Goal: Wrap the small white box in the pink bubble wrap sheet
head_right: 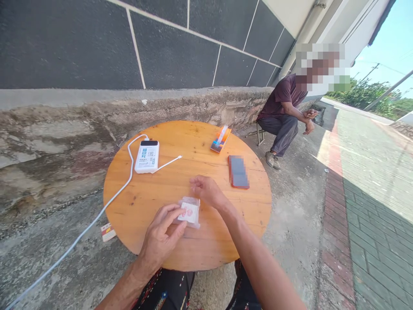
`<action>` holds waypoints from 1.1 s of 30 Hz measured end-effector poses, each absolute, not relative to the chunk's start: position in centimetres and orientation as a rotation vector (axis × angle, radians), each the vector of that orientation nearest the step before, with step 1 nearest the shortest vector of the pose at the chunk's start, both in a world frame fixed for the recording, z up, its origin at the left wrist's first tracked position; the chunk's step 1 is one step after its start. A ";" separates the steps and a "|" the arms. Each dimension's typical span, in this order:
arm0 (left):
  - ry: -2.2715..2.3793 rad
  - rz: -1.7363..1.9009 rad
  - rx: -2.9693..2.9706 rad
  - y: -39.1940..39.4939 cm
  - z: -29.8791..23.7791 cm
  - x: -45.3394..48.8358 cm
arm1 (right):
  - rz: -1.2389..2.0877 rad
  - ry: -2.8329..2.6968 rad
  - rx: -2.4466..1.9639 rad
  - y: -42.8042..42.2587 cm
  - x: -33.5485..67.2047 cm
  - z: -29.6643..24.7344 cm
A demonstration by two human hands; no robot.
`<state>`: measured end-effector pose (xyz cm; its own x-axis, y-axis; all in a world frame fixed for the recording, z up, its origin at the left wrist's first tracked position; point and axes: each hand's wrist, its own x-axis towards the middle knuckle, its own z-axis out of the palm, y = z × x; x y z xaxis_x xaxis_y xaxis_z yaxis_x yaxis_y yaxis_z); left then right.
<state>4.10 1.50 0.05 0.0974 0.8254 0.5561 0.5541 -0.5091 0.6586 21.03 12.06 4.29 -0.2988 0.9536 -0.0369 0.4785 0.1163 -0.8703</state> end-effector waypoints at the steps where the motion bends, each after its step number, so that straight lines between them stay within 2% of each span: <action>1: 1.365 1.371 2.096 1.5 0.0 4.1 | 1.080 -1.853 -1.388 12.1 21.0 4.3; 20: 1.355 1.349 2.090 1.7 0.5 4.2 | 1.039 -1.885 -1.209 7.7 21.1 6.3; 24: 1.341 1.360 2.064 1.7 0.5 4.3 | 0.841 -1.976 -1.245 6.7 20.7 6.4; 33: 1.329 1.343 2.025 1.7 0.4 4.4 | 0.040 -2.378 -1.312 3.7 19.5 6.0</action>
<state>4.39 1.70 0.36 0.1011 0.8537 0.5108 0.5012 -0.4872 0.7151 19.53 3.70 6.03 -0.4653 0.8141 0.3475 0.8021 0.5538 -0.2236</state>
